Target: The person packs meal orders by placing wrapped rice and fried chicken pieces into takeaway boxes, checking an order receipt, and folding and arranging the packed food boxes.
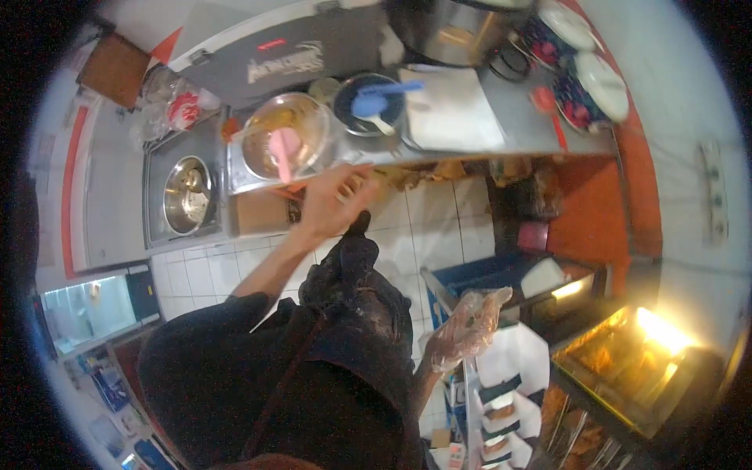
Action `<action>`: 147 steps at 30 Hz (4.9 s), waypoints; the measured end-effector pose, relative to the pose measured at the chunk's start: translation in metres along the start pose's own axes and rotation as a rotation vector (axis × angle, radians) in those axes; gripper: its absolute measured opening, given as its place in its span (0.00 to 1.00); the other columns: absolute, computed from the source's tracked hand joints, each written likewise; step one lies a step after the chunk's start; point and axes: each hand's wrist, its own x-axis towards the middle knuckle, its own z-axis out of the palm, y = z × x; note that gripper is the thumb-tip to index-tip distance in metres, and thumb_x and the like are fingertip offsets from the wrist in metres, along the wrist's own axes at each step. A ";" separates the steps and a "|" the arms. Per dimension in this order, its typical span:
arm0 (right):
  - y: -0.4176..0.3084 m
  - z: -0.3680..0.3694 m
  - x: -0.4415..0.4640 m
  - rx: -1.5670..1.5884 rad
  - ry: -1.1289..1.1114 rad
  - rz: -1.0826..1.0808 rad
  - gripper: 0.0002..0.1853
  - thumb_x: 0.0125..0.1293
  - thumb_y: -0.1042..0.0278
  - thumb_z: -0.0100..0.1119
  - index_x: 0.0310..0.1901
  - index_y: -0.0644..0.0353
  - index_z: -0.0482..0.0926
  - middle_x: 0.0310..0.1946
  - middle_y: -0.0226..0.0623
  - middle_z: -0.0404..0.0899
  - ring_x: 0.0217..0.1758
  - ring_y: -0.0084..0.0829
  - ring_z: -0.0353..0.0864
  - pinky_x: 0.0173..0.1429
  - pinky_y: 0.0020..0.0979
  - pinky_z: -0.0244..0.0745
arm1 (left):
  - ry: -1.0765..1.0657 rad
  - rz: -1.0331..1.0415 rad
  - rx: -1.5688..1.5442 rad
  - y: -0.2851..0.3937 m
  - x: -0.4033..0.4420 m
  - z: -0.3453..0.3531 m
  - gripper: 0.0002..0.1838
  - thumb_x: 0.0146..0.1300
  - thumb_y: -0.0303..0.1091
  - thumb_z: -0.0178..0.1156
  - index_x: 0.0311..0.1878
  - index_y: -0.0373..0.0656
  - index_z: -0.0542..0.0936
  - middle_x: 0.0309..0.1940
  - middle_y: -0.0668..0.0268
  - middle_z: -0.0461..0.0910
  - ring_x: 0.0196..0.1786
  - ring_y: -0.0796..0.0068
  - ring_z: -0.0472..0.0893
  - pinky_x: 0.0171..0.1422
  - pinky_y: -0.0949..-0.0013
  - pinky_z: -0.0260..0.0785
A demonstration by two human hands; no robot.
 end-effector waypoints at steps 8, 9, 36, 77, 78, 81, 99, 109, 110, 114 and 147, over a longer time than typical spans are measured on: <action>-0.181 0.182 0.109 0.198 -0.280 -0.320 0.21 0.69 0.80 0.53 0.63 0.70 0.74 0.64 0.54 0.73 0.56 0.37 0.78 0.54 0.30 0.75 | 0.864 0.130 0.222 -0.068 0.208 -0.285 0.13 0.67 0.36 0.63 0.48 0.36 0.84 0.39 0.60 0.86 0.40 0.72 0.84 0.48 0.68 0.75; -0.189 0.196 0.118 0.217 -0.291 -0.313 0.21 0.69 0.79 0.54 0.63 0.71 0.73 0.61 0.50 0.73 0.52 0.33 0.75 0.50 0.28 0.73 | 0.823 0.129 0.212 -0.084 0.237 -0.312 0.14 0.67 0.37 0.63 0.49 0.37 0.84 0.40 0.60 0.86 0.40 0.70 0.84 0.49 0.68 0.75; -0.149 0.298 0.127 0.010 -0.300 0.318 0.27 0.71 0.71 0.59 0.69 0.69 0.67 0.65 0.54 0.69 0.65 0.41 0.71 0.66 0.39 0.74 | -1.320 -0.024 1.364 -0.331 0.430 -0.335 0.55 0.41 0.43 0.82 0.74 0.54 0.63 0.73 0.53 0.61 0.72 0.51 0.67 0.76 0.53 0.62; -0.144 0.210 0.060 -0.148 -0.078 0.460 0.31 0.75 0.60 0.57 0.70 0.74 0.62 0.63 0.60 0.70 0.62 0.44 0.77 0.64 0.39 0.75 | -0.559 -0.770 -0.196 -0.377 0.519 -0.033 0.37 0.61 0.44 0.68 0.72 0.48 0.66 0.62 0.62 0.76 0.51 0.56 0.83 0.51 0.53 0.77; -0.151 0.207 0.061 -0.145 -0.073 0.461 0.31 0.75 0.60 0.57 0.70 0.74 0.62 0.63 0.60 0.70 0.62 0.44 0.77 0.64 0.39 0.75 | -0.593 -0.709 -0.095 -0.381 0.521 -0.035 0.39 0.61 0.46 0.69 0.72 0.45 0.65 0.61 0.59 0.76 0.50 0.56 0.83 0.47 0.54 0.79; -0.145 0.189 0.049 -0.164 -0.084 0.485 0.31 0.74 0.63 0.57 0.72 0.70 0.60 0.64 0.58 0.68 0.64 0.45 0.74 0.67 0.41 0.72 | -0.663 -0.368 0.260 -0.374 0.534 -0.046 0.36 0.64 0.47 0.65 0.70 0.41 0.68 0.58 0.56 0.77 0.45 0.60 0.83 0.37 0.59 0.81; -0.139 0.155 0.028 -0.255 0.110 0.402 0.30 0.65 0.77 0.63 0.69 0.63 0.67 0.51 0.48 0.78 0.47 0.36 0.83 0.53 0.38 0.80 | -0.786 -0.411 0.367 -0.322 0.547 -0.048 0.22 0.75 0.45 0.52 0.63 0.41 0.74 0.54 0.60 0.76 0.51 0.66 0.78 0.50 0.64 0.73; -0.122 0.130 0.027 -0.186 0.156 0.362 0.29 0.62 0.77 0.65 0.66 0.59 0.71 0.54 0.46 0.78 0.45 0.37 0.82 0.54 0.39 0.78 | -0.672 -0.331 0.044 -0.189 0.572 -0.191 0.24 0.74 0.45 0.53 0.64 0.38 0.76 0.61 0.59 0.76 0.57 0.63 0.79 0.60 0.58 0.74; -0.121 0.126 0.026 -0.206 0.154 0.350 0.29 0.62 0.76 0.65 0.66 0.59 0.71 0.54 0.45 0.78 0.45 0.37 0.82 0.55 0.39 0.78 | -0.632 -0.221 0.137 -0.164 0.588 -0.220 0.25 0.68 0.50 0.63 0.58 0.39 0.80 0.53 0.60 0.81 0.45 0.68 0.82 0.45 0.71 0.74; -0.121 0.099 0.037 -0.116 0.202 0.262 0.27 0.66 0.73 0.64 0.66 0.60 0.71 0.55 0.47 0.78 0.46 0.36 0.83 0.55 0.37 0.78 | -0.144 0.246 -0.004 0.049 0.381 -0.194 0.30 0.73 0.53 0.55 0.64 0.35 0.71 0.47 0.58 0.80 0.42 0.71 0.80 0.44 0.75 0.71; 0.202 -0.103 -0.071 -0.789 -0.191 0.456 0.30 0.69 0.57 0.50 0.66 0.72 0.69 0.61 0.65 0.72 0.66 0.55 0.73 0.67 0.49 0.69 | -1.159 -0.305 -0.350 0.044 -0.247 0.332 0.33 0.80 0.47 0.45 0.77 0.34 0.56 0.75 0.52 0.60 0.75 0.62 0.62 0.76 0.64 0.57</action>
